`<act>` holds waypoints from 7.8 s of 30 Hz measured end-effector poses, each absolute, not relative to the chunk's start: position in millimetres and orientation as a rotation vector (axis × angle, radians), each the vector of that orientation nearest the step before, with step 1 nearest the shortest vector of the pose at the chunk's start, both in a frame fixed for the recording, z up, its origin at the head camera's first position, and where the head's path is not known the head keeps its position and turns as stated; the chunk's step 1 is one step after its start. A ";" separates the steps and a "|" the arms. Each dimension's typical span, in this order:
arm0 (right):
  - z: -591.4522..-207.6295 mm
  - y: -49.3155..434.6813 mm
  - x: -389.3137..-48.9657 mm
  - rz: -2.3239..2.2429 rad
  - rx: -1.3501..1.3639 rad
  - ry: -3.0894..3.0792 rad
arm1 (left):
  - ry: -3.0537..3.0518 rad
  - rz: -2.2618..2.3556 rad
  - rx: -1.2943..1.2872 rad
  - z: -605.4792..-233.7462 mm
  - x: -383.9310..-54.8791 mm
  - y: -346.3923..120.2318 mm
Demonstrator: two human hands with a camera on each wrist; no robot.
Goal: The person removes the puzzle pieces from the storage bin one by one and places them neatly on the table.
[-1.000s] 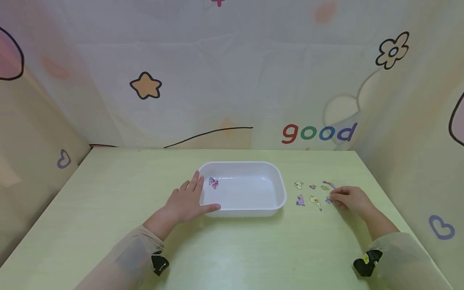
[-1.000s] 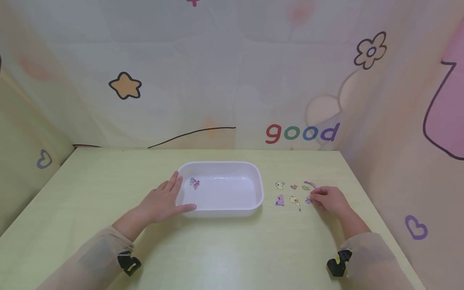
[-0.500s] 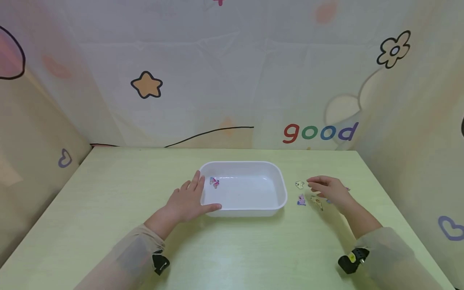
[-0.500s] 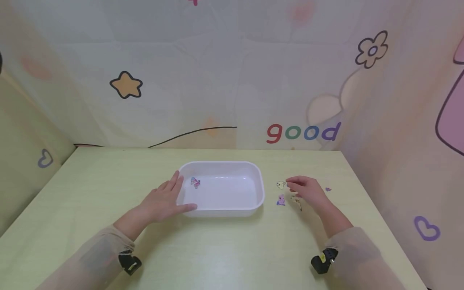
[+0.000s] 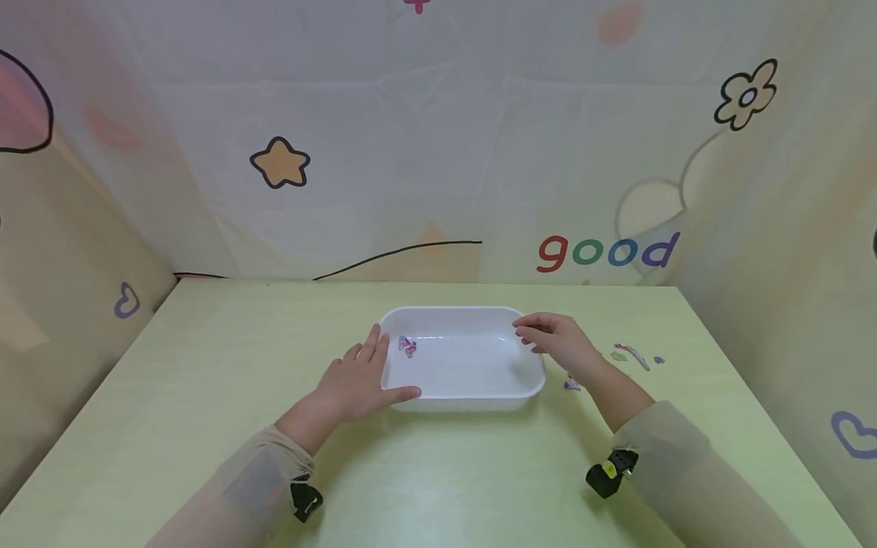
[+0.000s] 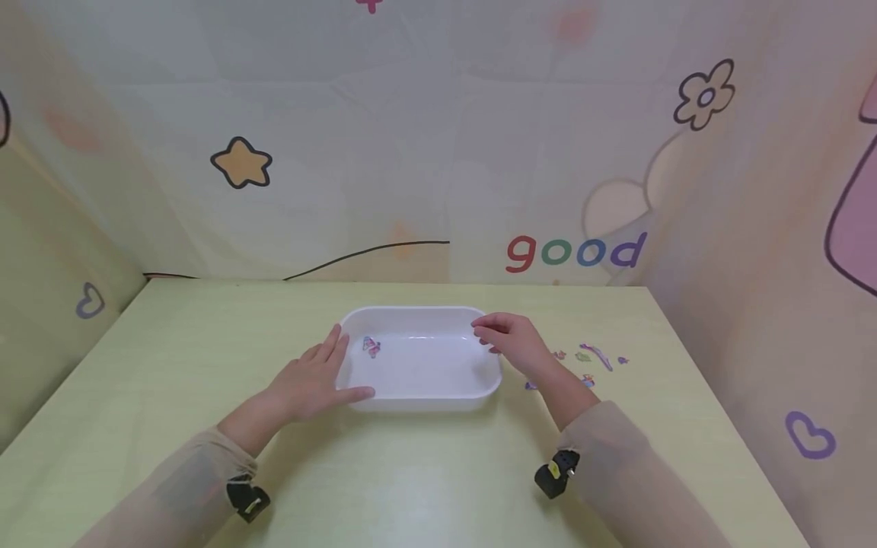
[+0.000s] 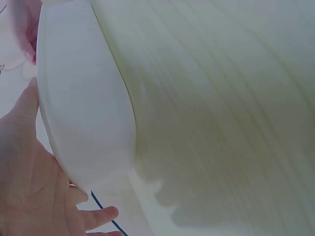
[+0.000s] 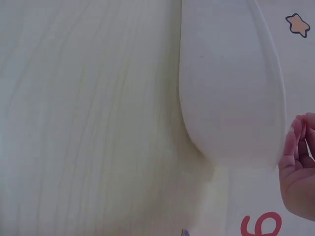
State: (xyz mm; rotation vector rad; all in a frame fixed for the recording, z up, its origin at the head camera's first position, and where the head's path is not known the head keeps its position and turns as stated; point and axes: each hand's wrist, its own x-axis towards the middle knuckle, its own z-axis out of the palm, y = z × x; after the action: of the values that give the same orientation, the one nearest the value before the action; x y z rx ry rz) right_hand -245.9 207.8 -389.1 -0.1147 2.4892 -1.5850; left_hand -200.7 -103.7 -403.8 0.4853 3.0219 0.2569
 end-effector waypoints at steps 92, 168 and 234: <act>-436.8 68.5 -280.9 -0.757 -0.931 2.611 | 2.989 0.338 0.532 -404.9 -201.9 -107.5; -393.7 247.3 -234.1 -1.613 -0.068 2.340 | 3.000 0.335 0.481 -405.7 -202.4 -108.3; -421.0 385.5 -212.7 -0.772 0.087 2.927 | 2.996 0.289 0.468 -405.8 -203.6 -105.6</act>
State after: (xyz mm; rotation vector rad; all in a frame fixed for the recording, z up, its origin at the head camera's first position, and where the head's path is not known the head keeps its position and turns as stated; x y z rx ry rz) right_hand -212.7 385.5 -421.0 0.0867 2.9265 -0.7724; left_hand -203.6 -105.6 -405.8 0.4680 2.9963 0.2885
